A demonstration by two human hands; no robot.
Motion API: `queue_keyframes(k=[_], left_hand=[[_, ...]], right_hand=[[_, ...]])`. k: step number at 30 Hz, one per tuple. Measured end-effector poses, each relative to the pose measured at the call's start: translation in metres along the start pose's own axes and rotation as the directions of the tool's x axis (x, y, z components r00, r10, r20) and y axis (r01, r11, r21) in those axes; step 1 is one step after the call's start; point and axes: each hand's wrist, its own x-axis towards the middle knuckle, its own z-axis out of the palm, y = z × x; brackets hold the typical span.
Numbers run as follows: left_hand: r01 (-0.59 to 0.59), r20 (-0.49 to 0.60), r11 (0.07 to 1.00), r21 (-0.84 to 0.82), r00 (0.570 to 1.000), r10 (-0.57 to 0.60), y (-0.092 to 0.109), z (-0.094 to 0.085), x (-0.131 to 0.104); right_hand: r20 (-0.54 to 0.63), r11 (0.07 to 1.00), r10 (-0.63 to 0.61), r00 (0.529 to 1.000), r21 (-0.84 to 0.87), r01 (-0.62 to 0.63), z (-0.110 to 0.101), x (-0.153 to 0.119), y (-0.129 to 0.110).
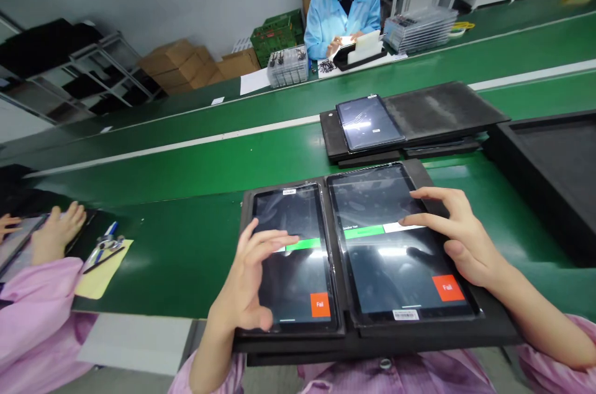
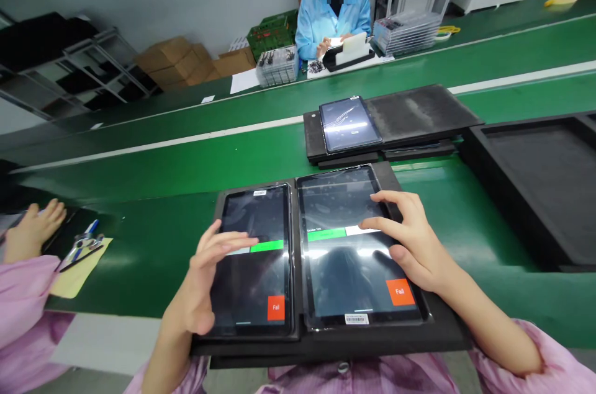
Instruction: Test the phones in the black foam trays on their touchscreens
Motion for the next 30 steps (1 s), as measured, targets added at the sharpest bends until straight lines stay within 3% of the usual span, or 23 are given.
queue_keyframes(k=[3,6,8,11,14,17,20,22,23,25,26,28,30], left_hand=[[0.175,-0.159,0.979,0.102,0.975,-0.157,-0.01,-0.01,-0.014],[0.403,-0.335,0.901,0.162,0.881,-0.334,-0.021,-0.016,-0.035],[0.469,-0.375,0.863,0.186,0.846,-0.379,-0.028,-0.019,-0.05],[0.436,-0.229,0.854,0.283,0.895,-0.382,-0.036,-0.024,-0.064],[0.349,-0.082,0.852,0.391,0.935,-0.346,-0.036,-0.028,-0.059],[0.217,0.061,0.871,0.441,0.961,-0.27,-0.024,-0.029,-0.032],[0.071,0.253,0.925,0.374,0.951,-0.176,-0.008,-0.025,0.008],[0.009,0.374,0.96,0.279,0.92,-0.117,-0.001,-0.021,0.037],[-0.003,0.418,0.973,0.23,0.903,-0.096,0.001,-0.018,0.051],[0.023,0.443,0.984,0.176,0.891,-0.1,0.0,-0.012,0.077],[0.055,0.423,0.982,0.18,0.897,-0.128,-0.002,-0.008,0.088],[0.118,0.359,0.968,0.221,0.913,-0.193,-0.008,0.0,0.105],[0.13,0.317,0.96,0.249,0.925,-0.207,-0.013,0.005,0.113]], right_hand=[[-0.006,0.999,-0.002,1.0,-0.033,0.002,-0.001,-0.001,0.004],[-0.08,0.997,0.021,0.997,-0.076,-0.027,-0.007,-0.002,0.007],[-0.059,0.995,0.028,0.998,-0.094,-0.034,-0.012,-0.001,0.005],[0.106,0.992,-0.072,0.992,-0.098,0.083,-0.014,0.006,-0.008],[0.306,0.954,-0.244,0.92,-0.093,0.284,-0.004,0.018,-0.032],[0.456,0.918,-0.304,0.837,-0.093,0.385,0.009,0.028,-0.052],[0.484,0.915,-0.295,0.824,-0.105,0.389,0.01,0.031,-0.053],[0.436,0.928,-0.274,0.857,-0.114,0.355,0.004,0.031,-0.037],[0.374,0.944,-0.235,0.897,-0.132,0.302,0.001,0.031,-0.025],[0.141,0.978,-0.064,0.988,-0.189,0.09,-0.001,0.029,0.005],[-0.002,0.979,0.051,0.999,-0.196,-0.05,0.0,0.027,0.022],[-0.196,0.955,0.24,0.951,-0.126,-0.267,0.008,0.024,0.051],[-0.214,0.935,0.346,0.914,-0.008,-0.356,0.019,0.021,0.07]])
